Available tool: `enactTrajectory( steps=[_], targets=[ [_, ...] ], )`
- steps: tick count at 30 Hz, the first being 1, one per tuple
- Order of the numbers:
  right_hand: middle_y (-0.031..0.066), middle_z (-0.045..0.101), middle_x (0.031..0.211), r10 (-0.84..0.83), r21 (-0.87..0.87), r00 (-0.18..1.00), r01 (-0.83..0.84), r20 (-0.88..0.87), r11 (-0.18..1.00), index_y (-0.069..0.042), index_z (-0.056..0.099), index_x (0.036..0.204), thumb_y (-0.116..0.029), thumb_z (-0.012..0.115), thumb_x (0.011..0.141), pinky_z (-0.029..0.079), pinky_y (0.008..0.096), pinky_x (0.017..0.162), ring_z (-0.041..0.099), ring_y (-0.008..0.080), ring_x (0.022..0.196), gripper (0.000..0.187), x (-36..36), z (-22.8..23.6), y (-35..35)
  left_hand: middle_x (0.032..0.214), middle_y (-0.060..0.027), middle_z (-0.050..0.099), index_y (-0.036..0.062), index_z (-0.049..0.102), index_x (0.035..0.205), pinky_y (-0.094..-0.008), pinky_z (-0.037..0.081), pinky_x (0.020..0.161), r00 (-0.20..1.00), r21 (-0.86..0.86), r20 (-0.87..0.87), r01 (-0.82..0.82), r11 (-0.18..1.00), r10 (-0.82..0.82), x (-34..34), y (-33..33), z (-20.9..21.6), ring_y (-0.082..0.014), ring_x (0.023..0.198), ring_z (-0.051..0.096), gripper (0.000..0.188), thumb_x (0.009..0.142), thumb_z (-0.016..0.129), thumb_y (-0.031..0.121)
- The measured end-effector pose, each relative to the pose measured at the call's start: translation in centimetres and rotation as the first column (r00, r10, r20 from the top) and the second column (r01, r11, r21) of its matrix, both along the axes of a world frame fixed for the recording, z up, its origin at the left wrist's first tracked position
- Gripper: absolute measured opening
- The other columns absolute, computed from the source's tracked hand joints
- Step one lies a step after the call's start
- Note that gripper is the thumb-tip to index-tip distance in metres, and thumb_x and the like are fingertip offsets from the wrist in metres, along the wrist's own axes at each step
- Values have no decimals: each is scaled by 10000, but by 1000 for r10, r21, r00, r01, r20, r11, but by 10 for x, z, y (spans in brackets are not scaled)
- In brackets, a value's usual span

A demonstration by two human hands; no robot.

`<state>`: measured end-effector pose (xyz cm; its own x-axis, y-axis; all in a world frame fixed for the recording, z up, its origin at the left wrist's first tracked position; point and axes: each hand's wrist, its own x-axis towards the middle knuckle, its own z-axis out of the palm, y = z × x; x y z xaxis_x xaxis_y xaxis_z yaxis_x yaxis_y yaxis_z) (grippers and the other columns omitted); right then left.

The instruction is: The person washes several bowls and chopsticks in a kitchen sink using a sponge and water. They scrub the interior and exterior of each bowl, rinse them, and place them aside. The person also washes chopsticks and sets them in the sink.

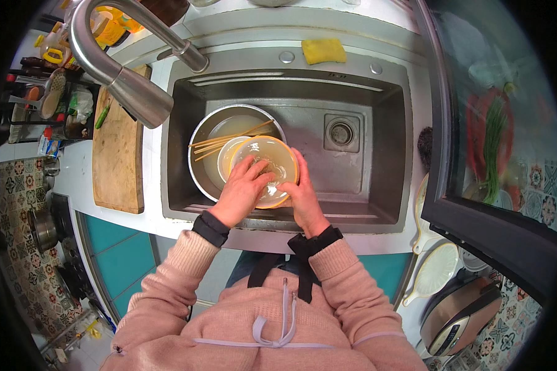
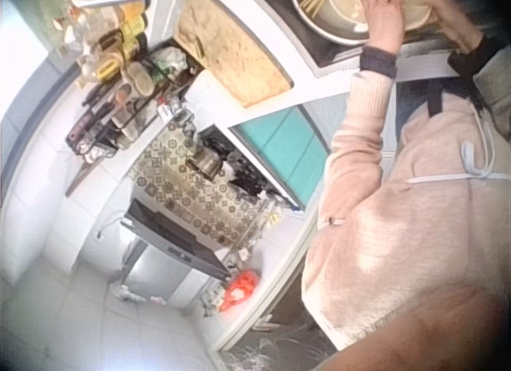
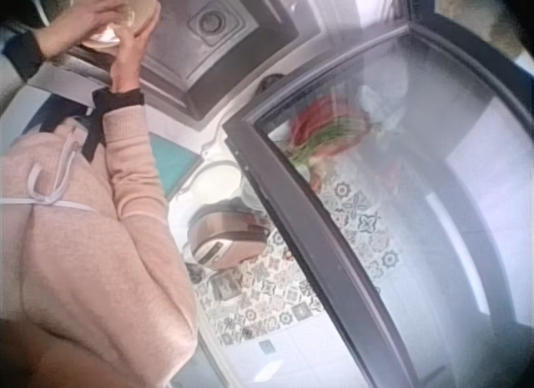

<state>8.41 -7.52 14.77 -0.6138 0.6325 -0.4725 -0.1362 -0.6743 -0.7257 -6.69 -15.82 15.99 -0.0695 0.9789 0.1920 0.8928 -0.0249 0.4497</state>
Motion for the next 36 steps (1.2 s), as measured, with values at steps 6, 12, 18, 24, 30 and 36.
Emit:
enactTrajectory(
  steps=[6,12,18,24,30,36],
  targets=[
    [80,415,1425,21,-68,1000,-19,16,997,-158,260,1500,-43,581,823,485,369,971,450,224,1274,758,-2,-1,1,1074,-165,599,50,624,1029,-443,501,849,969,-351,196,-74,934,150,7,7,-9,-379,1000,590,283,748,653,49],
    [82,410,1416,75,6,997,-75,31,997,-211,239,1501,-259,604,926,592,464,759,434,263,1287,683,-3,-7,-3,986,-176,601,-2,605,985,-449,502,800,849,-336,513,63,940,126,16,10,-13,-398,914,606,298,691,658,2],
    [74,380,1437,111,-49,992,-109,54,993,-243,231,1499,-363,556,962,602,483,694,426,272,1294,639,-2,-4,-9,1005,-106,589,42,628,998,-400,515,809,934,-123,321,205,971,-157,3,30,-19,-323,968,598,214,788,615,83],
    [64,375,1435,123,-111,992,-120,21,987,-242,235,1496,-354,533,976,608,490,676,449,263,1274,610,-5,6,-9,1000,-41,583,79,659,983,-354,493,854,904,-207,-232,316,926,-361,-18,39,-14,-230,1024,563,218,792,595,164],
    [72,398,1422,64,-57,998,-62,29,996,-198,263,1489,-290,569,960,608,474,688,465,249,1256,618,-5,10,-3,965,-72,600,55,681,895,-348,448,870,909,-195,-339,185,963,-244,-28,26,-14,-237,1016,553,178,779,580,145],
    [84,412,1436,-6,-15,997,7,74,1000,-154,287,1491,-245,598,943,510,397,919,438,224,1284,637,-4,5,-2,937,-148,613,26,630,905,-420,490,831,998,-313,-59,17,950,-37,-3,4,-28,-320,930,602,148,817,575,131]
  ],
)
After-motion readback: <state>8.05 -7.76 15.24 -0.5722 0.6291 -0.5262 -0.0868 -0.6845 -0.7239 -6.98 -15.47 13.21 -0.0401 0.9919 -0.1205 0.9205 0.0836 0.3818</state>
